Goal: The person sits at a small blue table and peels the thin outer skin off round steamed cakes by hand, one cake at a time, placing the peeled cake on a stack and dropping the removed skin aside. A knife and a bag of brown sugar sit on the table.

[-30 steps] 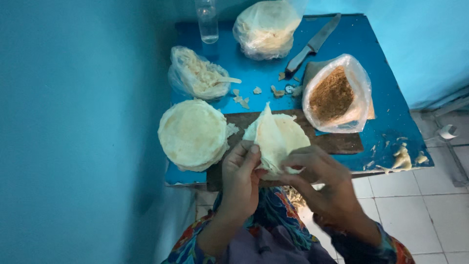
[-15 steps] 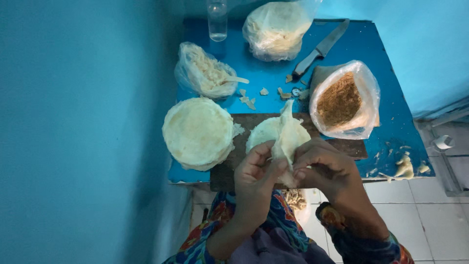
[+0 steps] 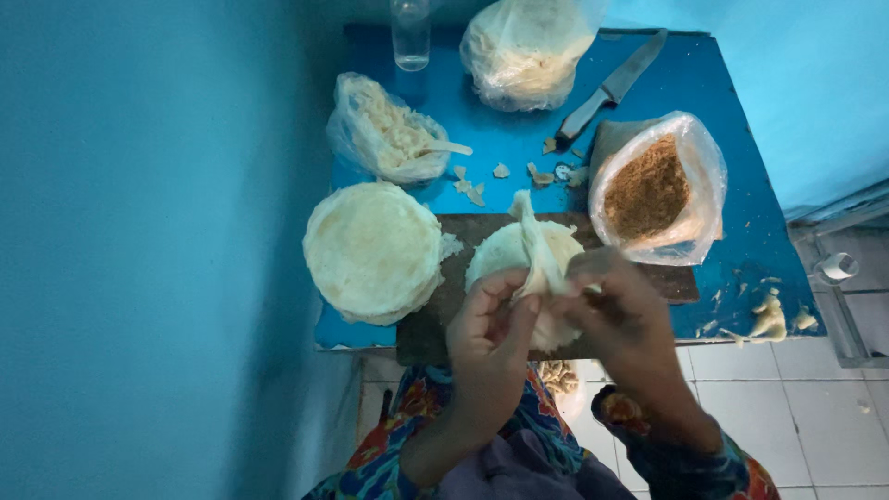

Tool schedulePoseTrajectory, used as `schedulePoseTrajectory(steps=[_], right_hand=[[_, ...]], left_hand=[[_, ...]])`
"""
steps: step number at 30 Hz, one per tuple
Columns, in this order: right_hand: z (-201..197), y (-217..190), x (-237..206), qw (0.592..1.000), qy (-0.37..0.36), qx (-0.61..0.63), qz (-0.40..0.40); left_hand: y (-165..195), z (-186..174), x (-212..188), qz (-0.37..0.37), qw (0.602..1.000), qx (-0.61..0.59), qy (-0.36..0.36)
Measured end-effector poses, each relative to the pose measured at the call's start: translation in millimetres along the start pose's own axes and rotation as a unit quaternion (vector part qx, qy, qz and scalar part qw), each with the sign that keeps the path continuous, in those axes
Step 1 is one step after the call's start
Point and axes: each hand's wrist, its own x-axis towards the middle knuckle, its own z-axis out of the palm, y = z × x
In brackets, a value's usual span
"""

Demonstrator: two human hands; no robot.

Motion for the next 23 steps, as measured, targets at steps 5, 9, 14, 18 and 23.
schedulePoseTrajectory(steps=[5,9,14,18,23], right_hand=[[-2,0,-1,0.987,0.100,0.085,0.096],[7,12,-8,0.998,0.055,0.007,0.037],[-8,22,8,0.988,0.100,0.091,0.073],[-12,21,11,0.949,0.045,0.268,0.160],[-10,24,12,0.982,0.036,-0.007,0.186]], left_hand=[[7,0,1,0.053,0.998,-0.016,0.025],[4,5,4,0.018,0.999,0.020,0.035],[-2,-3,0,-0.036,0.981,-0.122,0.147],[-11,0,-1,-0.005,0.980,-0.116,0.161],[-4,-1,-5,0.041,0.994,0.018,0.104]])
